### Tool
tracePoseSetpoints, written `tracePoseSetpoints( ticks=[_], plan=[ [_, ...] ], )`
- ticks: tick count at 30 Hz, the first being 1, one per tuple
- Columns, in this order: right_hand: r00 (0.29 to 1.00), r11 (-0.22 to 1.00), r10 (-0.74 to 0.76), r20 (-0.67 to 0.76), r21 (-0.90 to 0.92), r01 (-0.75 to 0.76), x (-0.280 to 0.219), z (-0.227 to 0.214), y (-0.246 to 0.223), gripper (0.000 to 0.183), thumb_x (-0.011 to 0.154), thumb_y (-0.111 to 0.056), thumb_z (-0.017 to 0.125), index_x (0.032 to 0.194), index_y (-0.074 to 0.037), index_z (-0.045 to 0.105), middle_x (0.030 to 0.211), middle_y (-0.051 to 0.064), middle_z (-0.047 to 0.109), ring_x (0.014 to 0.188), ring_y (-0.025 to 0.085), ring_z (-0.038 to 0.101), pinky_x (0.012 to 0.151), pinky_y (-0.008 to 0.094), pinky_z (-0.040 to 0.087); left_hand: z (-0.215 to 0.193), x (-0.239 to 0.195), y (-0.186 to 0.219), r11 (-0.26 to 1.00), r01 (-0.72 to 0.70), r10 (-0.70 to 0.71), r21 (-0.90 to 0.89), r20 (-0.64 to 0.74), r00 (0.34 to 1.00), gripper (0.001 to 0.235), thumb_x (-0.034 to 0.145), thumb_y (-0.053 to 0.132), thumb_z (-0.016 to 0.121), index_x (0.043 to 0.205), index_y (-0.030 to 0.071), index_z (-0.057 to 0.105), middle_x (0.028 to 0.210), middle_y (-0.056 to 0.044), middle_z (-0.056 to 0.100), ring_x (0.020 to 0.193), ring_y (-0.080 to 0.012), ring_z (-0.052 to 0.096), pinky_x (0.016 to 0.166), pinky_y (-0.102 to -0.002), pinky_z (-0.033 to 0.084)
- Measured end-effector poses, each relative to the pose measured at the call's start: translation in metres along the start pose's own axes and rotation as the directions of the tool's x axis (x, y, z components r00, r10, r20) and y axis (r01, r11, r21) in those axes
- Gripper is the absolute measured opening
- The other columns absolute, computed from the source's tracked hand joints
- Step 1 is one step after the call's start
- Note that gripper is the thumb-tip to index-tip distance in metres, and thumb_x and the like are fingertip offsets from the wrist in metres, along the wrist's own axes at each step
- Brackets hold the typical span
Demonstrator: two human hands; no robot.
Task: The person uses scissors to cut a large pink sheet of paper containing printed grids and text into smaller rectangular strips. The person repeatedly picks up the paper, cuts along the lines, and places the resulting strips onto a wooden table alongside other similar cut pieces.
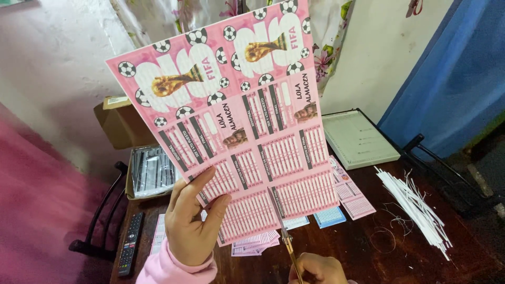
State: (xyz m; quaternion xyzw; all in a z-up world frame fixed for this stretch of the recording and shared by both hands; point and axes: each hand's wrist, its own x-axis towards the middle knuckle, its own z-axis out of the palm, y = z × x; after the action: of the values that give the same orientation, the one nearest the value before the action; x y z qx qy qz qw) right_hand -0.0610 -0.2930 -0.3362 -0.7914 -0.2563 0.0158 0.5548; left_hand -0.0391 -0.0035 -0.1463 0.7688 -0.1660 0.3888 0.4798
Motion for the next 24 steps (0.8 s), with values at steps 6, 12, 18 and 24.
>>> tracePoseSetpoints(
  ticks=[6, 12, 18, 24],
  plan=[
    [0.999, 0.998, 0.038, 0.02, 0.05, -0.039, -0.001, 0.0, 0.007, 0.038, 0.079, -0.028, 0.09, 0.064, -0.006, 0.063, 0.069, 0.005, 0.076, 0.061, 0.013, 0.077, 0.053, 0.029, 0.057, -0.002, 0.0, 0.002, 1.0, 0.007, -0.007, 0.009, -0.001, 1.0, 0.049, 0.084, 0.002, 0.081, 0.131, 0.0, 0.064, 0.119, -0.005, 0.063, 0.067, -0.0018, 0.058, 0.055, -0.018, 0.042],
    [0.982, 0.973, 0.149, 0.115, 0.158, -0.166, 0.007, 0.0, -0.007, 0.031, 0.081, -0.028, 0.086, 0.067, -0.004, 0.071, 0.065, 0.005, 0.07, 0.06, 0.013, 0.069, 0.055, 0.027, 0.048, -0.006, -0.002, 0.006, 0.999, 0.03, -0.031, 0.031, 0.031, 0.999, 0.05, 0.082, 0.002, 0.083, 0.129, 0.001, 0.065, 0.117, -0.005, 0.065, 0.061, -0.0005, 0.052, 0.05, -0.018, 0.04],
    [0.986, 0.977, 0.073, 0.147, 0.188, -0.1, 0.019, -0.004, -0.017, 0.037, 0.081, -0.035, 0.085, 0.069, -0.004, 0.071, 0.069, 0.006, 0.07, 0.063, 0.013, 0.07, 0.056, 0.028, 0.049, -0.008, -0.01, 0.005, 0.992, 0.125, -0.123, -0.017, 0.069, 0.99, 0.052, 0.079, 0.002, 0.083, 0.128, 0.001, 0.066, 0.119, -0.007, 0.067, 0.057, -0.002, 0.051, 0.048, -0.018, 0.04],
    [0.97, 0.911, 0.159, 0.185, 0.352, -0.217, 0.028, 0.0, -0.043, 0.04, 0.08, -0.04, 0.084, 0.073, -0.004, 0.068, 0.07, 0.006, 0.07, 0.065, 0.015, 0.07, 0.058, 0.03, 0.051, 0.002, -0.033, 0.005, 0.987, 0.131, -0.124, -0.097, 0.074, 0.989, 0.051, 0.082, -0.001, 0.079, 0.13, -0.001, 0.065, 0.127, -0.01, 0.066, 0.105, -0.0155, 0.074, 0.076, -0.022, 0.063]
  ],
)
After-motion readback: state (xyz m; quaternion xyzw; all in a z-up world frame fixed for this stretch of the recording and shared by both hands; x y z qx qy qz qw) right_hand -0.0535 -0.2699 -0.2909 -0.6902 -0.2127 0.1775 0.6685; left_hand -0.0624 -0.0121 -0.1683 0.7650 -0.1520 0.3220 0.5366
